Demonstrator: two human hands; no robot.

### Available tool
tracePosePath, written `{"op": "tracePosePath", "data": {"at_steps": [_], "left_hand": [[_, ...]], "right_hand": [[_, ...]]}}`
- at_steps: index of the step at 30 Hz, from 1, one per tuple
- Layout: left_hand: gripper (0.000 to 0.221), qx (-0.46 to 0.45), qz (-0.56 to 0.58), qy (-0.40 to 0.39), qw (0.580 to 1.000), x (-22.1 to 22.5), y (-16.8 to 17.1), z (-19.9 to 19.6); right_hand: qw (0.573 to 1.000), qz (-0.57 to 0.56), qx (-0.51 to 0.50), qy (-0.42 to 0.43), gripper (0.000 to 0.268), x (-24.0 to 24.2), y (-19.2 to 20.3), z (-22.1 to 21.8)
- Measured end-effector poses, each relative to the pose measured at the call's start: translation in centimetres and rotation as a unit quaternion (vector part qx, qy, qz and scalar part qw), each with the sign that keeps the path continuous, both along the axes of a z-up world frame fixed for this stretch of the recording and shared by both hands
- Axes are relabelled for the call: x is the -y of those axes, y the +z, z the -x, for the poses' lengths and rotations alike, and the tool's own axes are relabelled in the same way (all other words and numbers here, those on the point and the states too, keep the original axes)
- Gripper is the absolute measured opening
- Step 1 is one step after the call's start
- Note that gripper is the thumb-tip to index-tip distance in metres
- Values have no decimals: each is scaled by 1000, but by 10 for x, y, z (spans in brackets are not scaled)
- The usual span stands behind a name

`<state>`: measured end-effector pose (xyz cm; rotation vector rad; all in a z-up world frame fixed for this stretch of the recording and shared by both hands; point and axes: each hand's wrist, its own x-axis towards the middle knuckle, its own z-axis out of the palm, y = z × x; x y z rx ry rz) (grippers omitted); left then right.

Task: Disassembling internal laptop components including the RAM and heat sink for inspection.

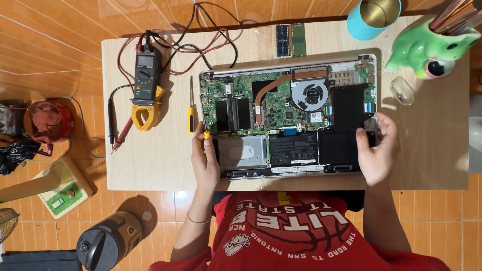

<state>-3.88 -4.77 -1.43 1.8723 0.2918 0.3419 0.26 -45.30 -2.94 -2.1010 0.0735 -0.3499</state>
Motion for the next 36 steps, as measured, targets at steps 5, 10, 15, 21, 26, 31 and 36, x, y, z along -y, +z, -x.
{"op": "tracePosePath", "data": {"at_steps": [5,10,15,21,26,31,36], "left_hand": [[27,1,-9,-19,1000,-7,18,-4],[23,70,-113,-32,991,-17,63,-18],[21,-41,-168,-84,981,-20,97,-37],[25,108,-412,-212,880,-22,133,-44],[31,90,-510,-255,817,-22,140,-42],[33,97,-559,-290,771,-18,141,-45],[33,117,-580,-301,748,-14,144,-47]], "right_hand": [[997,52,-58,23,50,4,18,-9],[988,104,-110,22,58,-20,70,-21],[932,292,41,209,55,-61,95,-45],[830,357,109,414,49,-140,52,-78],[838,328,92,426,41,-162,32,-93],[856,293,102,414,40,-162,28,-92],[872,262,115,398,40,-160,21,-92]]}}
